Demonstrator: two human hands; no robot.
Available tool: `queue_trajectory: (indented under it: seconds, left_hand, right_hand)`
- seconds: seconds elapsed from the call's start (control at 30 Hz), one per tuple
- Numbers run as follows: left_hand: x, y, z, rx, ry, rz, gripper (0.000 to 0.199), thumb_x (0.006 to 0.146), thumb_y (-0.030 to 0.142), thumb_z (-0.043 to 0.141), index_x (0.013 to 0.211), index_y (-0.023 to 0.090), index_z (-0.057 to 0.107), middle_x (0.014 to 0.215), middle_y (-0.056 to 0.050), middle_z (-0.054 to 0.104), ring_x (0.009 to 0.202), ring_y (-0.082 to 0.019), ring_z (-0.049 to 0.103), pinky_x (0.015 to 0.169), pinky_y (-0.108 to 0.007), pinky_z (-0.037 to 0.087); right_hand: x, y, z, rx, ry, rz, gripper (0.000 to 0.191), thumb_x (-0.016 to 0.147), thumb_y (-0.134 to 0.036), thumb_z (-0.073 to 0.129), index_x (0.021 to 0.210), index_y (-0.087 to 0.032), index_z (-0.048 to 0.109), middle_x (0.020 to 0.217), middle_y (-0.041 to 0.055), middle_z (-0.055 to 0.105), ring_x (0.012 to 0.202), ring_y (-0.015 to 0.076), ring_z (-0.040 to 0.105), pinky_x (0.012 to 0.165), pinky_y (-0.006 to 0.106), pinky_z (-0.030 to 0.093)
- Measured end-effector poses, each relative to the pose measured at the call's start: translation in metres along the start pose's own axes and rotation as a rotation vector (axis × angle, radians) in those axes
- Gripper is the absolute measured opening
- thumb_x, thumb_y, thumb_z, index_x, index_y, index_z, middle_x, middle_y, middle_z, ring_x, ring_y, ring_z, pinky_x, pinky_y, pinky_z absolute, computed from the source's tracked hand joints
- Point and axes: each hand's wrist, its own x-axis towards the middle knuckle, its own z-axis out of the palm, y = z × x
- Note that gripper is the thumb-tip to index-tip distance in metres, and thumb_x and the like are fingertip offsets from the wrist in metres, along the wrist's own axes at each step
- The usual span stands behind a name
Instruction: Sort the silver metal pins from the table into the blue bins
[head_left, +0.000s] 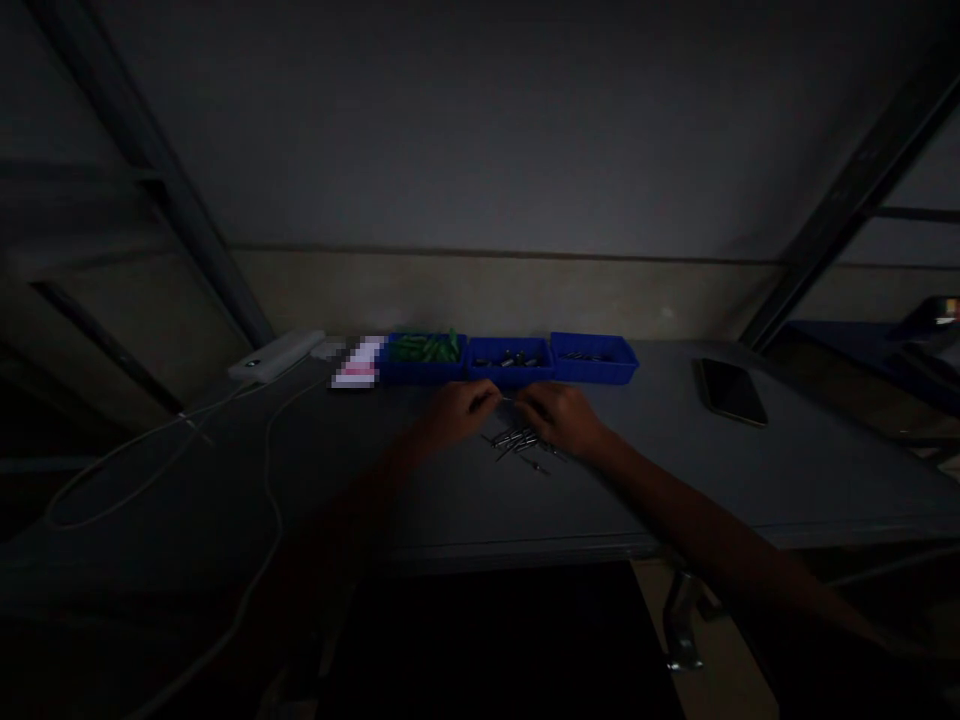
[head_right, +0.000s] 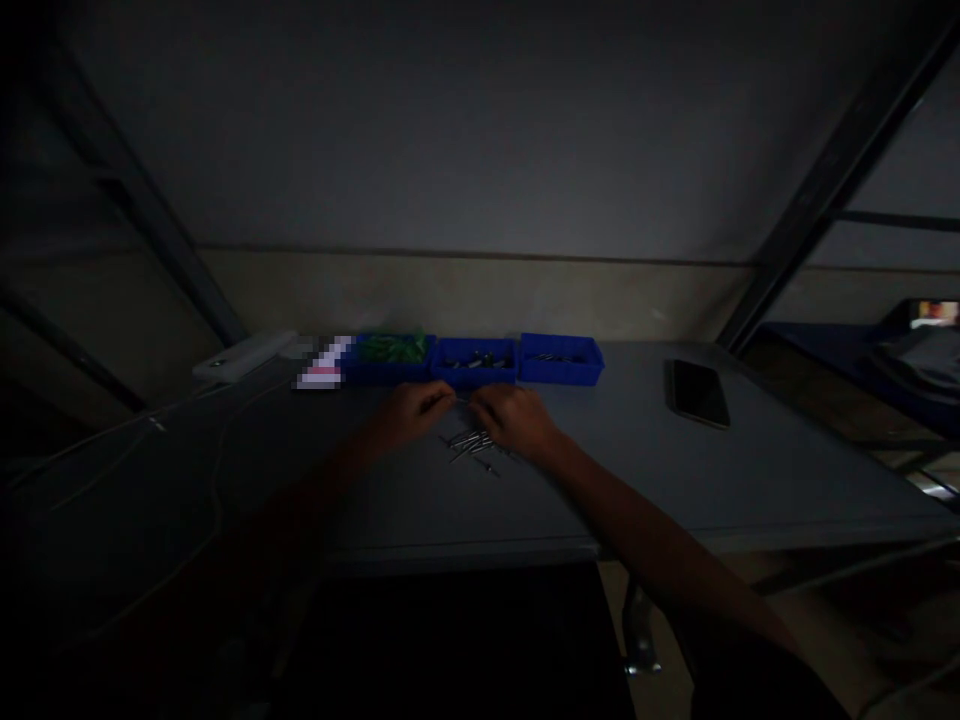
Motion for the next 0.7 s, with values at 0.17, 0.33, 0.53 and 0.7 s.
queue_trajectory:
  seconds: [0.17, 0.33, 0.53, 0.7]
  left_hand:
    - [0.0011, -0.0019, 0.0039, -0.078, 0.036, -0.007, 0.023, 0.082, 0.032, 0.05, 0.099, 0.017, 0.057, 0.06, 0.005, 0.054, 0.051, -0.008, 0.049, 0.05, -0.019, 0.033]
    - [-0.0001, -0.0056, 0.0077, -0.081, 0.04, -0.024, 0.018, 0.079, 0.03, 0.055, 0.09, 0.017, 0.057, 0.061, 0.004, 0.057, 0.051, -0.008, 0.051, 0.051, -0.018, 0.035]
    - [0.0009, -0.0011, 0.004, -0.037, 0.074, -0.017, 0.018, 0.082, 0.031, 0.049, 0.085, 0.016, 0.058, 0.062, 0.003, 0.059, 0.052, -0.008, 0.052, 0.052, -0.019, 0.035]
    - [-0.0002, 0.0002, 0.0056, -0.084, 0.072, -0.027, 0.021, 0.084, 0.033, 0.045, 0.092, 0.017, 0.056, 0.06, 0.004, 0.057, 0.051, -0.008, 0.051, 0.051, -0.018, 0.034]
  right_hand:
    - [0.0011, 0.0006, -0.0006, -0.017, 0.021, 0.028, 0.023, 0.091, -0.026, 0.042, 0.086, -0.015, 0.061, 0.08, 0.0067, 0.066, 0.072, 0.0142, 0.059, 0.066, 0.024, 0.039]
    - [0.0021, 0.0019, 0.0038, 0.051, 0.027, 0.079, 0.024, 0.091, -0.026, 0.041, 0.083, -0.016, 0.061, 0.076, 0.006, 0.066, 0.069, 0.0138, 0.059, 0.065, 0.024, 0.038]
    - [0.0016, 0.0003, -0.0003, 0.144, 0.063, 0.073, 0.021, 0.088, -0.031, 0.048, 0.094, -0.016, 0.062, 0.082, 0.0051, 0.067, 0.068, 0.0127, 0.058, 0.065, 0.023, 0.04]
    - [0.0029, 0.0009, -0.0028, 0.158, 0.073, 0.027, 0.023, 0.089, -0.026, 0.044, 0.083, -0.016, 0.064, 0.078, 0.0054, 0.066, 0.069, 0.0128, 0.058, 0.067, 0.023, 0.04]
